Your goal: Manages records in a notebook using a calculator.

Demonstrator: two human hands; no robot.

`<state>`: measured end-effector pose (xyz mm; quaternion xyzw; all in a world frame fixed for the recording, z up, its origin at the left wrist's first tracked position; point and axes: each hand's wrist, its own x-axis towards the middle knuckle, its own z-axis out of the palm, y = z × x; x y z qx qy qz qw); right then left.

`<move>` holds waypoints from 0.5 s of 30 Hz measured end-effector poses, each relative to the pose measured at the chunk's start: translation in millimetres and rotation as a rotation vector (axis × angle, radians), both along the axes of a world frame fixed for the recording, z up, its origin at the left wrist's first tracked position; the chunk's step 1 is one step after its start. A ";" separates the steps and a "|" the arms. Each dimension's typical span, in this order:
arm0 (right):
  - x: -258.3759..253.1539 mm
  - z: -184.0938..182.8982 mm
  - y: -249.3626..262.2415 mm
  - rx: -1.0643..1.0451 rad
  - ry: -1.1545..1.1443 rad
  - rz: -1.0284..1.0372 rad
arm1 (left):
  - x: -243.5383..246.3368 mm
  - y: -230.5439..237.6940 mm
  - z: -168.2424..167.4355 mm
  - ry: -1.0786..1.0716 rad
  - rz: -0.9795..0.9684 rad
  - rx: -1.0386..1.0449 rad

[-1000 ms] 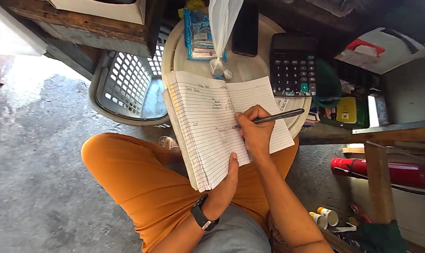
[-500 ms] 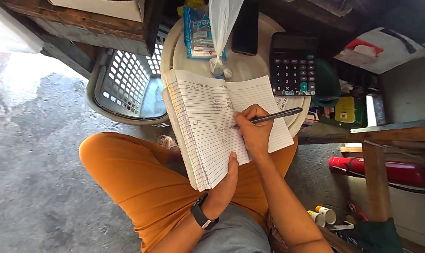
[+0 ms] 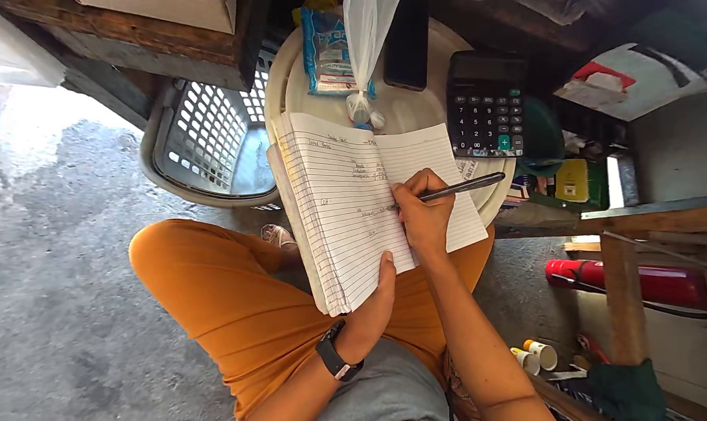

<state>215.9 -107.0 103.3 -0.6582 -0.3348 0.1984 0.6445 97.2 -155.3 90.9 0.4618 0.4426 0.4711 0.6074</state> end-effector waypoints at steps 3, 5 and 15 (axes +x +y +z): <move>3.1 0.1 -1.9 0.031 0.046 0.013 | 1.3 -0.1 -1.2 -0.003 0.021 0.023; 3.4 -0.7 -2.5 0.052 0.048 0.007 | 1.5 -0.2 -0.9 -0.013 0.025 0.021; 12.9 -3.4 -11.3 0.098 0.090 0.100 | 1.0 0.1 0.9 0.006 0.022 0.022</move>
